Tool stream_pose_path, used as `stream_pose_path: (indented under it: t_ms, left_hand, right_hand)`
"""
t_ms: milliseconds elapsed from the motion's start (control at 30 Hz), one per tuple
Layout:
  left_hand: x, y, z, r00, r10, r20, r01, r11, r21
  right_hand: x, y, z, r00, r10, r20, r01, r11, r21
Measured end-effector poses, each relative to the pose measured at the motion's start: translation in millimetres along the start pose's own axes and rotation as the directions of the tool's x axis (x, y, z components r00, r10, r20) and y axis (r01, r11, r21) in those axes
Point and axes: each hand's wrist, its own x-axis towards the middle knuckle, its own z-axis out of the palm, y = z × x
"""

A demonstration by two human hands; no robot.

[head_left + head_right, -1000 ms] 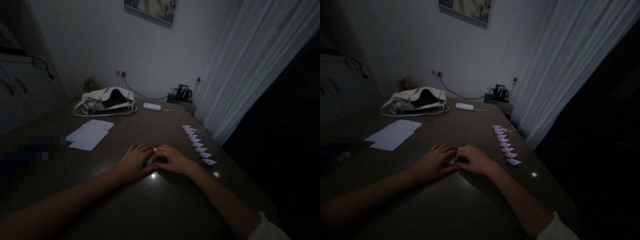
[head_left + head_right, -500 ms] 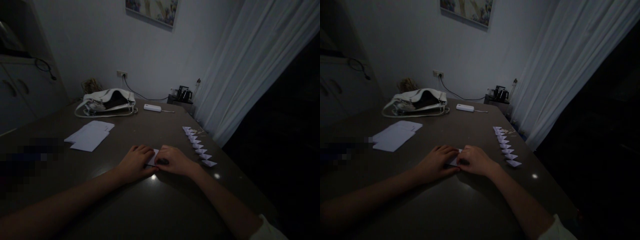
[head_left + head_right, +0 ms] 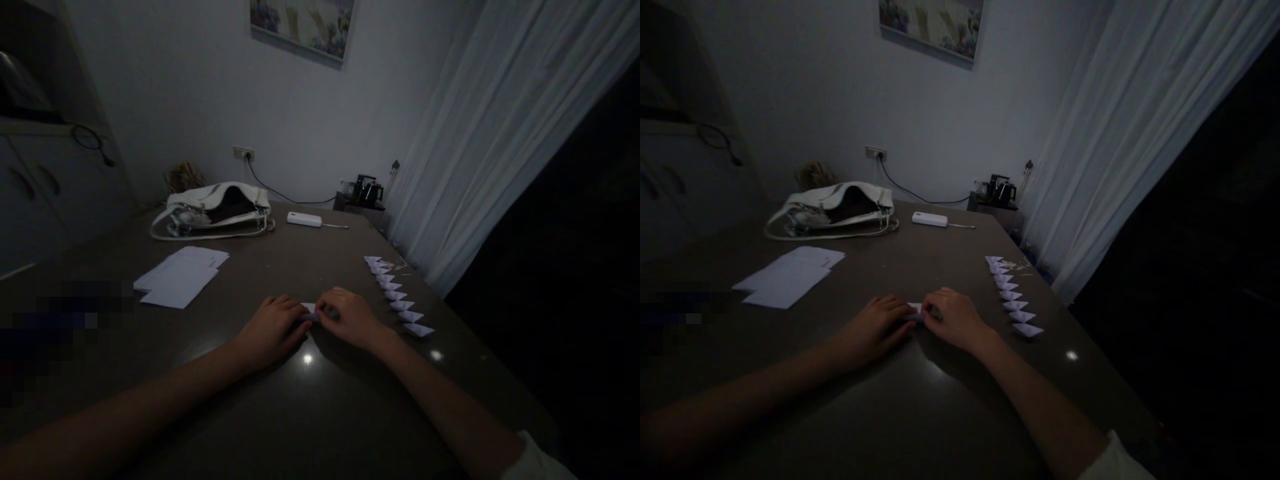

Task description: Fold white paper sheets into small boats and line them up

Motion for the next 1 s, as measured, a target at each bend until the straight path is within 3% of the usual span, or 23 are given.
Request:
stream_pose_path:
  t_ms: [267,467,600,833,1000]
  left_hand:
    - [1.7,-2.3,2.0,0.993,-0.107,-0.052,0.092,0.968,-0.232]
    - [2.9,-5.2,1.0,0.983,-0.177,-0.056,0.148,0.931,-0.333]
    - [3.4,-6.3,2.5,0.983,-0.17,-0.072,0.138,0.937,-0.322]
    - [2.2,-9.9,10.5,0.99,-0.101,-0.096,0.09,0.989,-0.113]
    - [2.7,-10.1,8.7,0.991,-0.108,-0.078,0.095,0.983,-0.155]
  right_hand:
    - [-0.1,2.5,7.7,0.994,0.107,0.036,-0.109,0.992,0.06]
    - [1.0,2.2,5.1,0.992,0.121,0.029,-0.123,0.989,0.085]
    - [1.4,4.0,7.0,0.995,0.086,0.051,-0.09,0.993,0.08]
    - [2.6,7.6,13.2,0.994,0.1,0.052,-0.106,0.983,0.147]
    - [2.0,7.9,14.5,0.994,0.103,0.044,-0.109,0.981,0.162]
